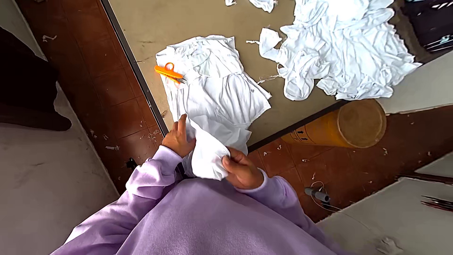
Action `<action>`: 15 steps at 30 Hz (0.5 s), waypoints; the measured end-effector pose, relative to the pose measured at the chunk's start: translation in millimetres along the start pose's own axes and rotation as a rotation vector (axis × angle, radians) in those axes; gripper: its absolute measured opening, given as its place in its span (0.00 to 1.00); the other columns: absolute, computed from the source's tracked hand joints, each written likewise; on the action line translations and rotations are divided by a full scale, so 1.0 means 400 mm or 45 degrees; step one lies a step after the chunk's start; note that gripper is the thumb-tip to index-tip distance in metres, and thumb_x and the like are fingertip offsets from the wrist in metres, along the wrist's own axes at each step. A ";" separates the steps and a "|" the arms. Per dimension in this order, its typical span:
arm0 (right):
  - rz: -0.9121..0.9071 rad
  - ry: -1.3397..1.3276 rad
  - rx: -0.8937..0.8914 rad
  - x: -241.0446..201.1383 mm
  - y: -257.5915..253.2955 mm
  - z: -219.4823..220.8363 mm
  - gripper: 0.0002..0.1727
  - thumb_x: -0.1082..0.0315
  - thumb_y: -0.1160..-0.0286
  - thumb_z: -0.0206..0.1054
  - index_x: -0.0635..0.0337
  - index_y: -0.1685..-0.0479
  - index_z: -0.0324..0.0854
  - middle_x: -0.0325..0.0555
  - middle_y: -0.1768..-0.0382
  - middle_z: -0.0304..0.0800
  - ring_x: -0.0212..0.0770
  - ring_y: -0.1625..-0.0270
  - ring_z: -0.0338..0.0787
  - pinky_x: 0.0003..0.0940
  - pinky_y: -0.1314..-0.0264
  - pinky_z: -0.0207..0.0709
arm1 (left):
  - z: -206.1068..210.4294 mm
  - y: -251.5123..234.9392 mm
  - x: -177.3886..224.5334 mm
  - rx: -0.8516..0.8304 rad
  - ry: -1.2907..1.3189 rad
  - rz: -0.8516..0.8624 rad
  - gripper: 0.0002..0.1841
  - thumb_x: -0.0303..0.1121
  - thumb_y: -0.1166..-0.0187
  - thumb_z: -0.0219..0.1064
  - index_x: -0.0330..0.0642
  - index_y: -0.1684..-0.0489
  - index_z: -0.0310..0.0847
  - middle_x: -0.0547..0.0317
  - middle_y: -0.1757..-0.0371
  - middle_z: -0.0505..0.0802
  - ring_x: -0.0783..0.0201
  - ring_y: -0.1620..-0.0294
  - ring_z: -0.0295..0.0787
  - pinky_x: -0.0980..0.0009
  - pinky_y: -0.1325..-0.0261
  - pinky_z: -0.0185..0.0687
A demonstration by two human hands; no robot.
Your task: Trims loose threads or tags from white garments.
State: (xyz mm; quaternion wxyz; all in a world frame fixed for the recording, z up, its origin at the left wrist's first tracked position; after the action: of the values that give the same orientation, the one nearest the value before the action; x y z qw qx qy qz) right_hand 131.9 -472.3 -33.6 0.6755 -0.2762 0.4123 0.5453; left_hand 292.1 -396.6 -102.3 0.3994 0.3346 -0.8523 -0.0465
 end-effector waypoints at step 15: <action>0.848 0.143 0.516 0.164 0.215 -0.118 0.11 0.80 0.12 0.48 0.64 0.50 0.77 0.33 0.67 0.86 0.18 0.64 0.84 0.17 0.55 0.81 | 0.128 0.368 0.302 -0.510 2.397 0.093 0.15 0.38 0.19 0.55 0.64 0.65 0.91 0.71 0.62 0.98 0.77 0.59 0.94 0.74 0.54 0.90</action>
State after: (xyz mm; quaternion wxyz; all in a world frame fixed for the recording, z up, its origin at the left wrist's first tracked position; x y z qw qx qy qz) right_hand 41.3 -456.0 -107.5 0.4788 -0.0179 0.6150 0.6263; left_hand 121.6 -366.0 -7.4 0.9705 0.1336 -0.1686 0.1090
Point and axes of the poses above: each hand's wrist, its own y-axis away from the middle knuckle, its own z-axis out of the palm, x = y × z, the point moved 5 cm from there along -y, towards the middle knuckle
